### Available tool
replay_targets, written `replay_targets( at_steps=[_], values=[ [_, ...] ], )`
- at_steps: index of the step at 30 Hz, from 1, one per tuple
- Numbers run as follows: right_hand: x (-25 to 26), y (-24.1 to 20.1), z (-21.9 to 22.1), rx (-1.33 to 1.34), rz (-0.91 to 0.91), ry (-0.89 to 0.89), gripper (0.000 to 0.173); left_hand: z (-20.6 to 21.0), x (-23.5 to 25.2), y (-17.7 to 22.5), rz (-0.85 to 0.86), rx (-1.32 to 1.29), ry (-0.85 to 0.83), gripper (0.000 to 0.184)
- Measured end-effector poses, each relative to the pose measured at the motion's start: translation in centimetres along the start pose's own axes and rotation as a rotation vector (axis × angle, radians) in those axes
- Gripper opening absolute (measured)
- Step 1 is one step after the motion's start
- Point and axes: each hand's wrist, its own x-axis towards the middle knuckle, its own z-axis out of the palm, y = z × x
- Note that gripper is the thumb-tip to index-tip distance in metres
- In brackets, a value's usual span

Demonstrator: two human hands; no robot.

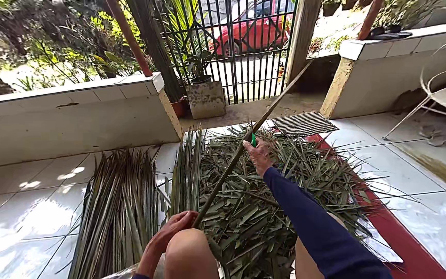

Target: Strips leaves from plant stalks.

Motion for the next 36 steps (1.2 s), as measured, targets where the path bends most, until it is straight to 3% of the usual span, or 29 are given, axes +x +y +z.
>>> replay_targets(
  at_steps=[2,6,14,18,21,25,36],
  values=[
    [-0.5,0.2,0.5,-0.02,-0.031,-0.035,0.032,0.8,3.5,2.5,0.013,-0.093,-0.109,0.056],
    [-1.5,-0.3,0.8,-0.025,-0.099,-0.062,0.03,2.7,8.4,8.8,0.08,-0.102,-0.23,0.05],
    [-3.4,-2.2,-0.4,-0.02,-0.239,-0.146,0.023,6.7,13.3,17.8,0.193,-0.175,-0.29,0.046],
    [-3.8,-2.6,-2.0,-0.04,-0.252,-0.236,0.026,9.0,14.6,19.5,0.29,-0.238,-0.199,0.032],
    [-4.2,-2.8,-3.9,-0.054,-0.237,-0.315,0.038,9.5,14.7,20.0,0.276,-0.281,-0.15,0.034],
    [-4.9,-2.1,-5.2,-0.065,-0.301,-0.366,0.039,9.2,14.1,19.9,0.267,-0.316,-0.131,0.041],
    [-5.6,-3.1,-5.3,-0.051,-0.319,-0.35,0.041,10.9,13.5,21.0,0.339,-0.304,-0.12,0.031]
  ],
)
